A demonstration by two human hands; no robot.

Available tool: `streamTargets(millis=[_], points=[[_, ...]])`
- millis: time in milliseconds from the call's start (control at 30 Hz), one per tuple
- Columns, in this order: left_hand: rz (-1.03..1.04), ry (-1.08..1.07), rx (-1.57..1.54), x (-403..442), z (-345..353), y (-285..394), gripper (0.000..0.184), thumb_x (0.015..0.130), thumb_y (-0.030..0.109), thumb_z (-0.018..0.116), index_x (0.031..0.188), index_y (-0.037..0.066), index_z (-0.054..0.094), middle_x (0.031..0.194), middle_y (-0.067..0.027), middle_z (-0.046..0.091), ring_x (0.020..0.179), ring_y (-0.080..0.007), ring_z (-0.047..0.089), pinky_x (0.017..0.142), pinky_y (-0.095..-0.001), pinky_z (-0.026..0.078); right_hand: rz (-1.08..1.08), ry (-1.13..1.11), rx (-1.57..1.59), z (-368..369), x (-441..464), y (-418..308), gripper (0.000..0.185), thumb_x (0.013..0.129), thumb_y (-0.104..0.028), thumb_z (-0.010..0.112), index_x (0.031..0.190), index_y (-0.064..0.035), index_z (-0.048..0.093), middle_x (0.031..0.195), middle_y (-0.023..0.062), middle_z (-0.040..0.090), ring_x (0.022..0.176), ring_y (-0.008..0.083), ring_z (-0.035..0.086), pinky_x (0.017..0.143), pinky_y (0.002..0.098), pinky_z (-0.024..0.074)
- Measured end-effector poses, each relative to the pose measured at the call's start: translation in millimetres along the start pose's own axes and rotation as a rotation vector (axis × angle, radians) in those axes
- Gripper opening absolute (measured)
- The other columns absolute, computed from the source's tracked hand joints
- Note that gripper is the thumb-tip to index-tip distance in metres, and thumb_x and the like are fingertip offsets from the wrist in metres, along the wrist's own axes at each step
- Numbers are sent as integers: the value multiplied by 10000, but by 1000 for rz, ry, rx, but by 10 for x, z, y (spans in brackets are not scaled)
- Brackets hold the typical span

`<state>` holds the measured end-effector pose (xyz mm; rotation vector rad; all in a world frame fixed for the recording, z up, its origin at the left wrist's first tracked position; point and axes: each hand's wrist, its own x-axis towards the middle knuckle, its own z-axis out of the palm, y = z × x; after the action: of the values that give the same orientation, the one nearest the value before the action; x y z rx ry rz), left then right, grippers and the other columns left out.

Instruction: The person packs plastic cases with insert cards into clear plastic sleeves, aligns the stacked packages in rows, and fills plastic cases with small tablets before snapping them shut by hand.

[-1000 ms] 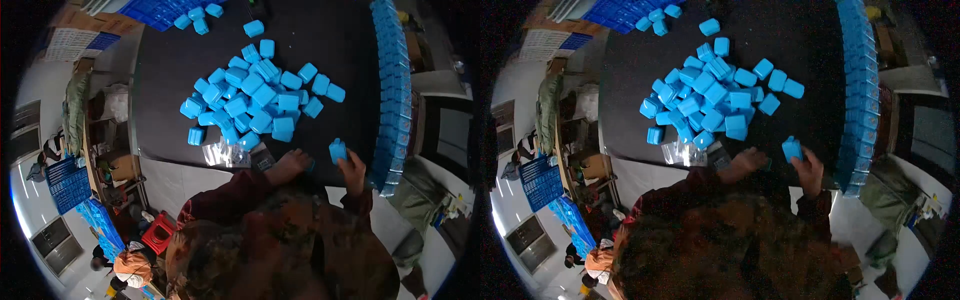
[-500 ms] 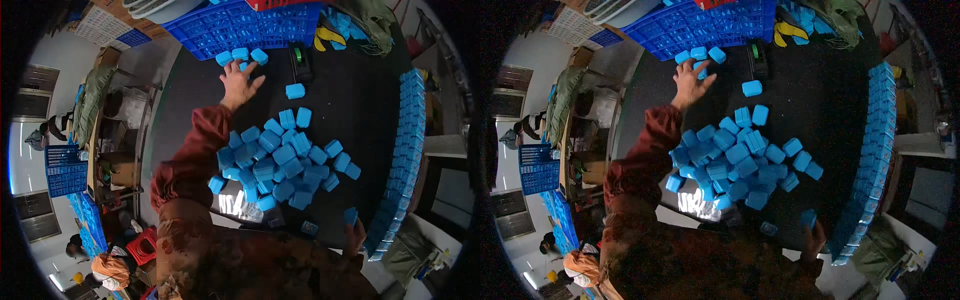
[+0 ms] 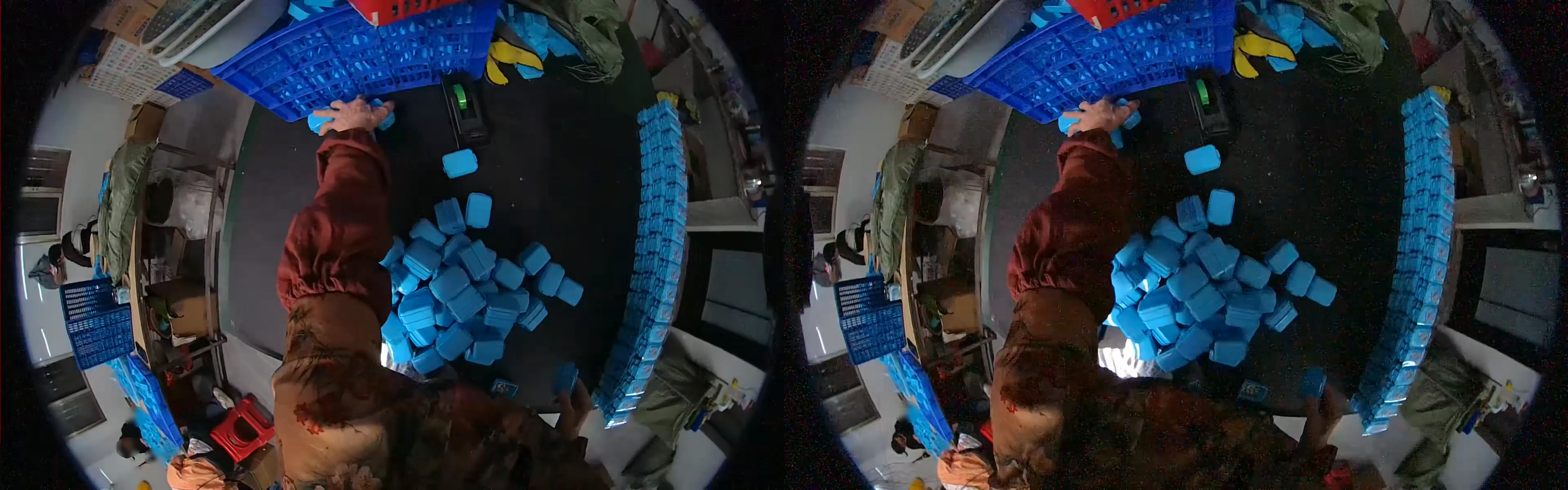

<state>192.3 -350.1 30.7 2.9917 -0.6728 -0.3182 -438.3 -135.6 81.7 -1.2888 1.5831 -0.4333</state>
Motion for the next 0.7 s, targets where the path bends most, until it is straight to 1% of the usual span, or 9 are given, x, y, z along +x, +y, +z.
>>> streamTargets(millis=[67, 167, 200, 267, 333, 400, 433, 533, 700], points=[[145, -138, 38, -229, -51, -154, 811, 622, 751, 519, 1296, 312, 422, 1410, -220, 190, 1262, -547, 34, 940, -681, 180, -45, 12, 69, 65, -35, 0, 280, 838, -130, 594, 1091, -11, 587, 929, 94, 617, 784, 169, 565, 661, 320, 456], [256, -229, 57, -804, -59, -362, 829, 593, 773, 531, 1252, 271, 492, 1398, -231, 218, 1273, -528, 51, 961, -647, 201, -77, -25, 109, 84, -48, -30, 302, 830, -131, 598, 1105, -9, 574, 916, 73, 606, 790, 154, 545, 678, 311, 441], [342, -161, 133, -1031, -8, -442, 823, 579, 789, 514, 1207, 257, 538, 1312, -222, 326, 1192, -609, 142, 858, -692, 288, -75, -63, 76, 52, -42, -57, 316, 827, -134, 600, 1114, -7, 566, 912, 64, 600, 788, 147, 538, 679, 306, 440], [346, -410, 309, -1307, -67, -431, 891, 553, 815, 505, 1229, 234, 520, 1306, -223, 332, 1191, -600, 170, 894, -677, 267, -40, -62, 137, 25, -106, -214, 314, 825, -131, 601, 1110, -6, 564, 906, 59, 592, 781, 139, 528, 674, 303, 434], [423, -309, 268, -1339, 53, -438, 785, 620, 708, 564, 1224, 209, 519, 1291, -199, 360, 1190, -540, 250, 910, -658, 265, -2, -60, 196, -5, -151, -181, 312, 823, -128, 602, 1106, -4, 561, 899, 54, 584, 774, 130, 518, 669, 301, 429], [726, 7, 197, -1434, -135, -136, 625, 690, 511, 619, 1219, 195, 511, 1284, -159, 386, 1176, -429, 341, 924, -603, 291, -124, -25, 258, -40, -154, -25, 298, 817, -130, 607, 1085, -6, 567, 902, 53, 583, 775, 130, 519, 672, 302, 430], [871, 18, 108, -1464, -86, 40, 486, 750, 262, 593, 1220, 189, 496, 1281, -98, 405, 1138, -353, 402, 910, -538, 335, -115, -19, 261, -59, -142, -6, 298, 817, -130, 607, 1085, -6, 567, 902, 53, 583, 775, 130, 519, 672, 302, 430], [1167, -142, 160, -1668, 73, 511, 522, 761, 55, 486, 1263, 190, 445, 1255, -39, 457, 1158, -335, 399, 916, -480, 356, -46, -23, 239, -140, -109, -2, 313, 801, -125, 626, 1083, -4, 566, 913, 60, 585, 780, 128, 519, 670, 301, 431], [1194, -52, 613, -1704, 456, 440, 439, 742, 55, 496, 1171, 145, 518, 1196, -34, 537, 1184, -306, 385, 911, -476, 359, -133, -67, 213, -235, -21, 257, 342, 798, -158, 639, 1084, 13, 561, 925, 80, 581, 834, 167, 541, 715, 326, 451]])
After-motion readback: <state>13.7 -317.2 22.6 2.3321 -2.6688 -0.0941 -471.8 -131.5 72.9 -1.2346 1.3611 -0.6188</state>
